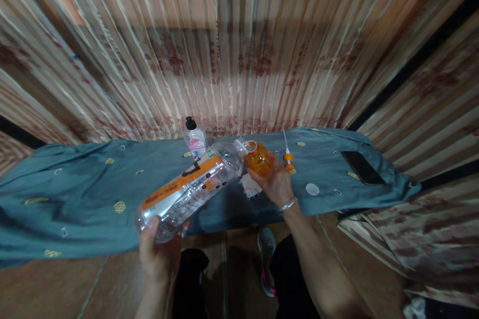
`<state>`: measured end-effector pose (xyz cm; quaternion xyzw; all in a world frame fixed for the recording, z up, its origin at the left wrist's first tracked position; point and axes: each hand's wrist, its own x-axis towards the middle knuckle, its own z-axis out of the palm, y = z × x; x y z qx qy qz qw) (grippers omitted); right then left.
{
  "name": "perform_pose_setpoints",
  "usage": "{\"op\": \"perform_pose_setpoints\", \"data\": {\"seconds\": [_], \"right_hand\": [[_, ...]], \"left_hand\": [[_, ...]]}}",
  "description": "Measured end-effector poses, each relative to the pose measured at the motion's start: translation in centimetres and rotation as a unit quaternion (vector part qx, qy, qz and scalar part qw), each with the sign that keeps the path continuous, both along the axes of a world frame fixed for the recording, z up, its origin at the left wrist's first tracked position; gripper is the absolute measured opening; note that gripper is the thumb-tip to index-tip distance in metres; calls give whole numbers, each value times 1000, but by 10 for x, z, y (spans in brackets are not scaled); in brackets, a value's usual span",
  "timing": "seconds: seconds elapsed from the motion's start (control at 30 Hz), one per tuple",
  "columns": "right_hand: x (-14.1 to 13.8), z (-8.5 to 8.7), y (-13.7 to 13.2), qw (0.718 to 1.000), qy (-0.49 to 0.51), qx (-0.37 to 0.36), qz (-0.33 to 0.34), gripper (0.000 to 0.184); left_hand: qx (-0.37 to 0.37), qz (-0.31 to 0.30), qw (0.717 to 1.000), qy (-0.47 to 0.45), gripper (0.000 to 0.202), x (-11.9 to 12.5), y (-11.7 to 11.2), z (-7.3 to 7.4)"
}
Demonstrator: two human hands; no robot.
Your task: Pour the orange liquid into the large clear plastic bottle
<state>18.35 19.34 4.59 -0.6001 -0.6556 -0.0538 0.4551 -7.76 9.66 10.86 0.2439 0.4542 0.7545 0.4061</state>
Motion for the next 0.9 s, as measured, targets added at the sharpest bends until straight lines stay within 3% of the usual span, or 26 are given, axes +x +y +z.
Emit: {"op": "perform_pose_setpoints", "data": {"seconds": [0.33, 0.6, 0.77, 0.9], "right_hand": [[1, 2, -1, 1000, 11, -11, -5, 71], [1, 3, -3, 999, 33, -14, -6, 79], [3, 3, -6, 999, 46, -4, 9, 89], [2, 11, -10, 997, 71, -35, 13, 96]], "left_hand": [[-9, -21, 1000, 4, 63, 3, -2, 3], [-31, -14, 999, -12, 50, 3, -1, 1], [-39, -19, 999, -23, 51, 3, -2, 2], [-34, -19, 999, -33, 53, 1, -1, 1]]}}
